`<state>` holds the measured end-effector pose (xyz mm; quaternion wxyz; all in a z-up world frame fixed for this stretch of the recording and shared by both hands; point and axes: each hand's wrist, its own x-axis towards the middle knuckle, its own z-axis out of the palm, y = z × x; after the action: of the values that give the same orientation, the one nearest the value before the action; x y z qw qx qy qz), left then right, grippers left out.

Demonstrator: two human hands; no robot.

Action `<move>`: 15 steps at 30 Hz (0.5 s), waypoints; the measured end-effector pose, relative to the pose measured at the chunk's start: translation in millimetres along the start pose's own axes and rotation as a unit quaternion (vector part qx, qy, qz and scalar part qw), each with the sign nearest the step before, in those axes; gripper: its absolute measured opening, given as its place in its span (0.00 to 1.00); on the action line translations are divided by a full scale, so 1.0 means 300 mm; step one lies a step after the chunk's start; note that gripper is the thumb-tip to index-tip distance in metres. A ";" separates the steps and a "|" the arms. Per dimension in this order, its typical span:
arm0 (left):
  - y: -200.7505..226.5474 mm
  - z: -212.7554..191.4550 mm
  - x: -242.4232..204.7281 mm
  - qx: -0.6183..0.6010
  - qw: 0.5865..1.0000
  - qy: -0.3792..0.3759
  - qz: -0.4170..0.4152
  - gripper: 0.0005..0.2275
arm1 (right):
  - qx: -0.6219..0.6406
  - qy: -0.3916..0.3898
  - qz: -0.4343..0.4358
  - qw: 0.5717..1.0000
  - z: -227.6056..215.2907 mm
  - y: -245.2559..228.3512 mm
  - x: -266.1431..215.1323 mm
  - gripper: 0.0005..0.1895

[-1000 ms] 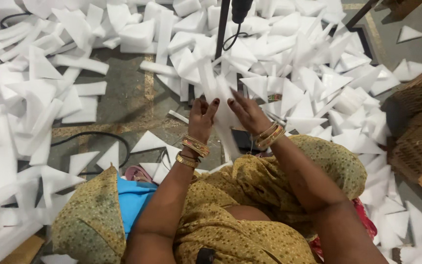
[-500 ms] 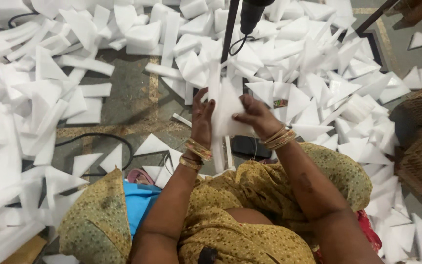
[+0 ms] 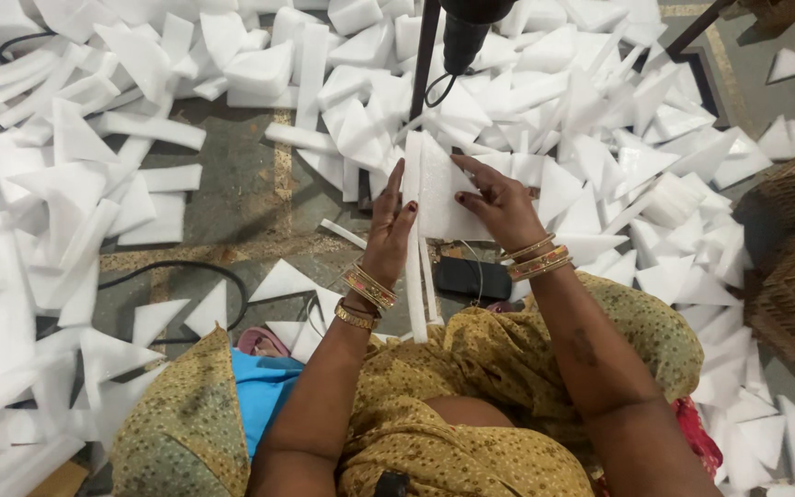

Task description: The person sits on the floor surrounded by white foam pieces and uses a vertical cutting machine to slice rectangular foam blocks into smaller triangular shapes. The person repeatedly picks up foam blocks, positions them under the cutting blade, and pushes them through to create the cut, then discards the pieces onto the floor.

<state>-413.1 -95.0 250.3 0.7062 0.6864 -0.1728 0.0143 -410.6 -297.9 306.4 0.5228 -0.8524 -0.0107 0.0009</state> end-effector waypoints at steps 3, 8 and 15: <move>-0.008 0.003 0.000 0.012 1.000 -0.001 -0.011 0.27 | -0.009 -0.003 0.009 1.000 -0.004 0.009 0.000 0.30; 0.016 0.006 0.005 0.044 0.999 -0.002 -0.026 0.27 | 0.022 -0.003 -0.054 0.998 -0.011 0.042 0.005 0.29; 0.064 0.053 0.097 -0.076 0.997 -0.002 0.004 0.24 | 0.151 0.011 0.007 0.988 -0.061 0.036 0.099 0.13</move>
<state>-394.2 -115.7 276.6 0.7559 0.6301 -0.1775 0.0022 -380.6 -318.7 305.3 0.6456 -0.7636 0.0011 -0.0034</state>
